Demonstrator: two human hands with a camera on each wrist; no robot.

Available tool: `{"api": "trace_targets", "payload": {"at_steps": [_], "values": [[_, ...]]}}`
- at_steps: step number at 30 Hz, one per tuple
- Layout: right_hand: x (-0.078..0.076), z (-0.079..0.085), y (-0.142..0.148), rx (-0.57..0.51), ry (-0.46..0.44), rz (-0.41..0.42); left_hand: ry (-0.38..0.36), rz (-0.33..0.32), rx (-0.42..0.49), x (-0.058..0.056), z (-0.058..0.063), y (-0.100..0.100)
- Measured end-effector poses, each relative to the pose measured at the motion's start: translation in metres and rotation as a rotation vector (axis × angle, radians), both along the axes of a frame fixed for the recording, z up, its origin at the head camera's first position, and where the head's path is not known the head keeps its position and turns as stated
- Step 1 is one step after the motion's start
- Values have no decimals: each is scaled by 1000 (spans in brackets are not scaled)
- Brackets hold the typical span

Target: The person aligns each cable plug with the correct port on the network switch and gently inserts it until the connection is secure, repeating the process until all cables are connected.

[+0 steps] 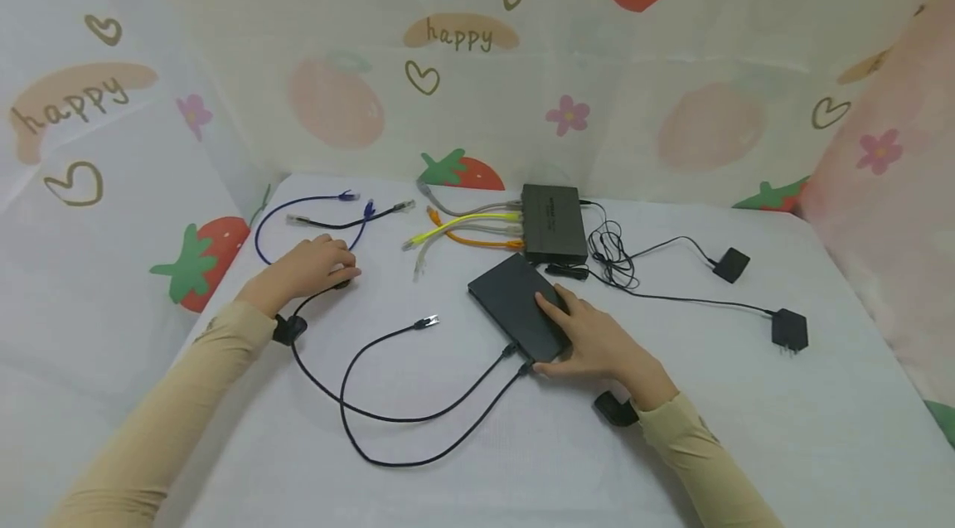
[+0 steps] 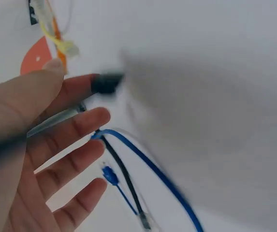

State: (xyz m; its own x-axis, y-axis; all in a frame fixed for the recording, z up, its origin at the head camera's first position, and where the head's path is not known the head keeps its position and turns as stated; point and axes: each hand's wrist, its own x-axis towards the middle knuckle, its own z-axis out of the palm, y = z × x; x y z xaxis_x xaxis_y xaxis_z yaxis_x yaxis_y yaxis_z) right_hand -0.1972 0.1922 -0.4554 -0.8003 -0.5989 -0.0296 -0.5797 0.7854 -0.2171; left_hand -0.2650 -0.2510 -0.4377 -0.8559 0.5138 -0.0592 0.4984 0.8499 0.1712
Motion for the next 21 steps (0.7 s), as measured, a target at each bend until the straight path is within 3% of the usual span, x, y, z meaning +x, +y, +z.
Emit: {"api": "trace_targets", "payload": {"at_steps": [4,9,14,21], "values": [[0,-2,-2,0,-12,1,-65,-24,34,-8,6,3],[-1,-1,-3,9,-14,-6,-117,-12,90,-8,12,-5],[-1,0,-2,2,-9,-1,-114,69,108,-13,24,-16],[-1,-2,0,9,-18,-15,-33,199,174,-41,63,0]]}}
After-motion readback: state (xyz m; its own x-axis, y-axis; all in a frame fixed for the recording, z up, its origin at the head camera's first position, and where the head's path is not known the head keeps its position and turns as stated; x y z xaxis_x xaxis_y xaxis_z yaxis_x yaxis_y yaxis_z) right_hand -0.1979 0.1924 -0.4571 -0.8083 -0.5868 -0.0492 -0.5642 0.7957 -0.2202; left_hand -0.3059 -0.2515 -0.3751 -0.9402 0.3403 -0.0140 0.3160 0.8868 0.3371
